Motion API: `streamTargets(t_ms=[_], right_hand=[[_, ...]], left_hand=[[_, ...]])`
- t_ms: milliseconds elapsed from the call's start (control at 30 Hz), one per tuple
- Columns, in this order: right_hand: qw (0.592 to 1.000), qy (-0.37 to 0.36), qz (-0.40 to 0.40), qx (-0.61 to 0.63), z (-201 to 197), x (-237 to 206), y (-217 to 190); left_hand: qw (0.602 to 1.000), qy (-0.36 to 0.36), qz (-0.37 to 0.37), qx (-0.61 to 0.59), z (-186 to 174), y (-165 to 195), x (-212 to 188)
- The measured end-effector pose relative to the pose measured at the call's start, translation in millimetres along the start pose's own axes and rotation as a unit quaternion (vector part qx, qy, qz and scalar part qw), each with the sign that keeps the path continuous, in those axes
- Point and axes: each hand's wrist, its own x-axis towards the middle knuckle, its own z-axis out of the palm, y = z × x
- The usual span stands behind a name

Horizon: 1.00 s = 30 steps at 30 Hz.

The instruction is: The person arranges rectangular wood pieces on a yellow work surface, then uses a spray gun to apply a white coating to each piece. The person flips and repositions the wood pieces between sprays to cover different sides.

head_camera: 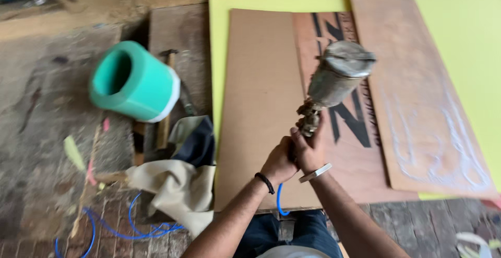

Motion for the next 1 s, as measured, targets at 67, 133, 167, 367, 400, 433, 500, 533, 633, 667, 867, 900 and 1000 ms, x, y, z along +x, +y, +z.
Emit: streamTargets(t_ms=[67,133,167,367,400,433,500,533,633,667,867,900,1000], right_hand=[[0.994,-0.087,0.033,0.064,44.4,-3.7,0.1],[0.981,-0.182,0.057,-0.044,79.8,4.2,-1.3],[0.967,-0.225,0.064,-0.098,95.5,6.3,-1.5],[0.891,-0.326,0.173,-0.262,107.8,-4.6,9.4],[0.882,-0.320,0.201,-0.282,95.5,-9.9,12.7],[0.874,-0.315,0.221,-0.298,82.5,-16.4,16.7],[0.856,-0.305,0.261,-0.325,55.3,-29.5,24.9],[0.847,-0.301,0.282,-0.335,41.9,-37.0,27.8],[0.850,-0.275,0.292,-0.343,10.1,-56.4,33.7],[0.833,-0.268,0.324,-0.359,2.8,-61.8,35.5],[0.831,-0.199,0.380,-0.354,-45.8,-87.5,43.3],[0.834,-0.186,0.379,-0.354,-57.0,-91.7,44.0],[0.844,-0.147,0.398,-0.329,-87.2,-103.8,48.3]], left_hand=[[0.989,0.135,-0.066,0.005,-28.8,-18.6,-6.0],[0.966,0.237,-0.100,0.015,-57.2,-48.6,-8.8],[0.957,0.272,-0.099,0.025,-77.5,-68.6,-6.1],[0.904,0.397,-0.134,0.090,-185.9,-191.8,26.1],[0.900,0.397,-0.150,0.094,-196.0,-208.2,33.1],[0.897,0.397,-0.167,0.099,-203.8,-223.9,38.6],[0.901,0.386,-0.188,0.061,-208.9,-250.5,49.2],[0.907,0.373,-0.195,0.020,-207.5,-261.1,53.2],[0.909,0.288,-0.215,-0.209,-198.4,-280.0,67.8],[0.895,0.248,-0.219,-0.300,-195.2,-281.5,70.4],[0.915,0.314,-0.224,-0.121,-183.2,-283.3,66.0],[0.916,0.340,-0.206,-0.049,-181.0,-283.1,63.8],[0.898,0.399,-0.154,0.101,-173.5,-284.9,59.0]])
